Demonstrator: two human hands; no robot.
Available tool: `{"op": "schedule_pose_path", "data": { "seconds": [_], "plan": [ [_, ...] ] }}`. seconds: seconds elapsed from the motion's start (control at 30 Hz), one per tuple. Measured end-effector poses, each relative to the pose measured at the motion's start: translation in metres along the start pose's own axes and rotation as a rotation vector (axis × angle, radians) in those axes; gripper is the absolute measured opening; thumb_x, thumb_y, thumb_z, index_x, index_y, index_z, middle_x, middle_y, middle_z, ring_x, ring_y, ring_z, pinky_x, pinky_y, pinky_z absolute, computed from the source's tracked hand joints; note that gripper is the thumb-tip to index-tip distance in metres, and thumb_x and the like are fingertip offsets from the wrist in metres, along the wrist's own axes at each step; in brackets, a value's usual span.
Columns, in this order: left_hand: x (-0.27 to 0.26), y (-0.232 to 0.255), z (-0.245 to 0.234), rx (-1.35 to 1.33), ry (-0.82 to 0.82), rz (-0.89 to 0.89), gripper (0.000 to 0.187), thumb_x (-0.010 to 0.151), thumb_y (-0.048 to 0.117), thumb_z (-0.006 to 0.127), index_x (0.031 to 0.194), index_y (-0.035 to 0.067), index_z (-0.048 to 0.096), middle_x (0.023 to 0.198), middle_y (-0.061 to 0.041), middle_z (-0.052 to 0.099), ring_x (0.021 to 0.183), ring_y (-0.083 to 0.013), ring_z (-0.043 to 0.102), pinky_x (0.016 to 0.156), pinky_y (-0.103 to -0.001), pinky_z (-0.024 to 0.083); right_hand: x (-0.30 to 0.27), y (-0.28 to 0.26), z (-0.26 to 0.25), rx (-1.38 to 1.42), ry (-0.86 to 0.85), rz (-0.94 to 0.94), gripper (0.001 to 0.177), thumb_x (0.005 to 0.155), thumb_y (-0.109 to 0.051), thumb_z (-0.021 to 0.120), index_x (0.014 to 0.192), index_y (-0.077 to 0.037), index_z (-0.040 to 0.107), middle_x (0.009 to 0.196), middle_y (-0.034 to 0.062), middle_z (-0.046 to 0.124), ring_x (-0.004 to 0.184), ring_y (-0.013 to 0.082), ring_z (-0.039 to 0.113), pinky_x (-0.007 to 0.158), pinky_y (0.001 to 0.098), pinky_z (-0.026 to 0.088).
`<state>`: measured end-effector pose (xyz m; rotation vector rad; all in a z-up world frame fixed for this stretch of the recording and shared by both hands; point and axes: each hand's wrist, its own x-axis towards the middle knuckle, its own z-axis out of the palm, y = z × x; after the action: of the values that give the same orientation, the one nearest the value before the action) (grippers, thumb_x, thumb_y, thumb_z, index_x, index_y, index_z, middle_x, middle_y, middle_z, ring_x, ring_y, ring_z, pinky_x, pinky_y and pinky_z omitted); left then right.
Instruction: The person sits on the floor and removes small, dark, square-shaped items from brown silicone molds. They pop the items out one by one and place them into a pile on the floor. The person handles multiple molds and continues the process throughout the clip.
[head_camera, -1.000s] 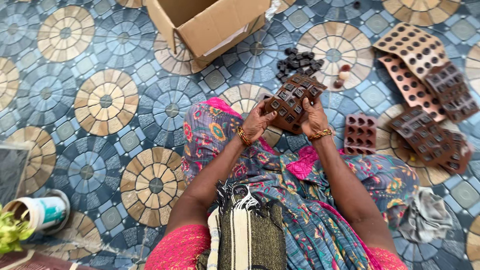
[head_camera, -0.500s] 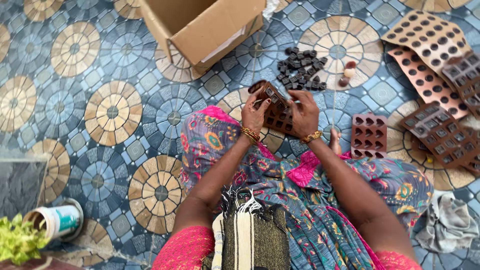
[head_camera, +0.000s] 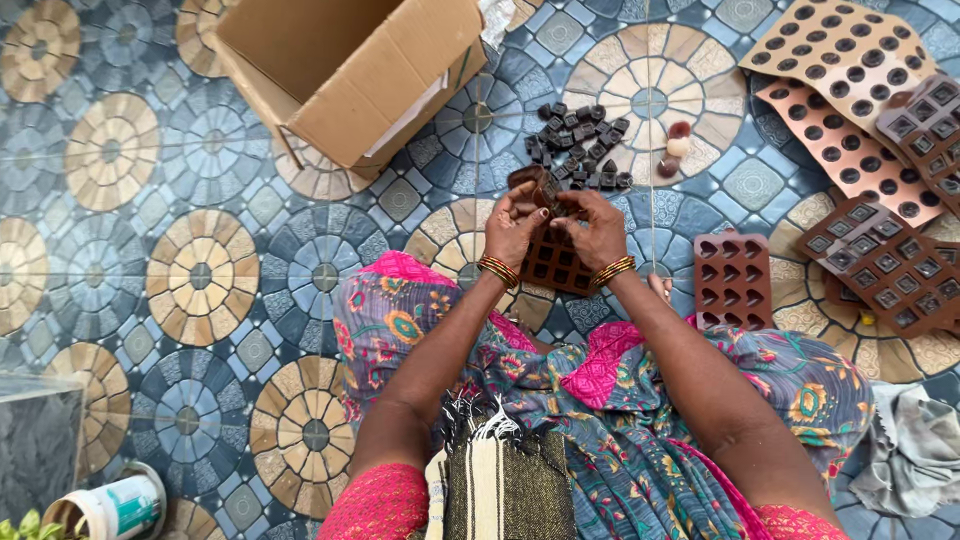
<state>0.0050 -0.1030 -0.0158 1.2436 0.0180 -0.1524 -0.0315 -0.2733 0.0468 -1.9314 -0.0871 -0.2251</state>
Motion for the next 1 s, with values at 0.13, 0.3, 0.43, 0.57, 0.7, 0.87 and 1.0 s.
{"op": "schedule_pose_path", "data": {
  "seconds": [0.13,0.3,0.43,0.57,0.7,0.87,1.0],
  "plan": [
    [0.007,-0.005,0.0,-0.075,-0.022,-0.066,0.048,0.09,-0.007,0.073,0.135,0.0,0.058,0.105,-0.007,0.071,0.094,-0.013,0.068,0.083,-0.027,0.059,0.009,0.029,0.003,0.215,-0.013,0.119,0.034,0.085,-0.002,0.08,0.118,-0.005,0.074,0.113,0.0059,0.075,0.101,0.0146,0.071,0.089,0.0274,0.059],
    [0.004,0.0,0.001,-0.116,-0.026,-0.099,0.044,0.089,-0.005,0.072,0.13,0.001,0.058,0.107,-0.007,0.072,0.095,-0.0145,0.071,0.083,-0.03,0.062,0.014,0.035,-0.004,0.29,-0.007,0.316,0.033,0.094,-0.003,0.075,0.126,-0.008,0.073,0.113,0.0061,0.076,0.097,0.0144,0.071,0.087,0.0281,0.059],
    [0.002,-0.003,-0.001,-0.106,0.008,-0.053,0.036,0.091,-0.003,0.074,0.123,-0.001,0.059,0.106,-0.009,0.073,0.094,-0.0161,0.072,0.082,-0.032,0.063,0.013,0.01,-0.015,-0.001,0.16,0.023,0.043,0.087,-0.004,0.077,0.13,-0.007,0.07,0.128,0.0103,0.071,0.112,0.0199,0.069,0.094,0.0317,0.057],
    [0.003,-0.01,-0.005,-0.062,0.002,-0.038,0.03,0.091,-0.002,0.075,0.119,-0.003,0.064,0.107,-0.009,0.074,0.095,-0.0154,0.071,0.085,-0.03,0.063,0.008,-0.012,-0.014,-0.127,0.126,-0.087,0.038,0.087,-0.009,0.08,0.125,-0.008,0.075,0.129,0.0119,0.072,0.104,0.0236,0.071,0.089,0.033,0.058],
    [-0.001,-0.012,-0.004,0.026,-0.035,-0.066,0.027,0.091,-0.001,0.075,0.118,-0.002,0.069,0.106,-0.008,0.075,0.094,-0.0132,0.071,0.085,-0.028,0.061,0.006,-0.014,-0.007,-0.097,0.066,-0.184,0.038,0.085,-0.012,0.085,0.12,-0.005,0.073,0.118,0.0111,0.074,0.106,0.0226,0.073,0.088,0.0335,0.059],
    [-0.006,-0.004,-0.003,0.181,-0.108,-0.086,0.024,0.091,-0.002,0.073,0.115,-0.001,0.07,0.104,-0.005,0.075,0.093,-0.0111,0.07,0.084,-0.027,0.062,0.009,-0.002,-0.006,0.037,0.04,0.151,0.031,0.083,-0.013,0.083,0.112,-0.008,0.075,0.108,0.0043,0.077,0.096,0.0145,0.074,0.083,0.0288,0.061],
    [-0.006,-0.003,-0.001,0.146,-0.101,-0.101,0.018,0.091,-0.005,0.071,0.108,-0.001,0.067,0.101,-0.004,0.072,0.091,-0.01,0.068,0.083,-0.026,0.061,0.009,0.004,-0.007,0.074,-0.008,0.191,0.027,0.086,-0.01,0.082,0.112,-0.006,0.074,0.107,0.0029,0.077,0.095,0.0112,0.072,0.085,0.0273,0.059]
  ]
}}
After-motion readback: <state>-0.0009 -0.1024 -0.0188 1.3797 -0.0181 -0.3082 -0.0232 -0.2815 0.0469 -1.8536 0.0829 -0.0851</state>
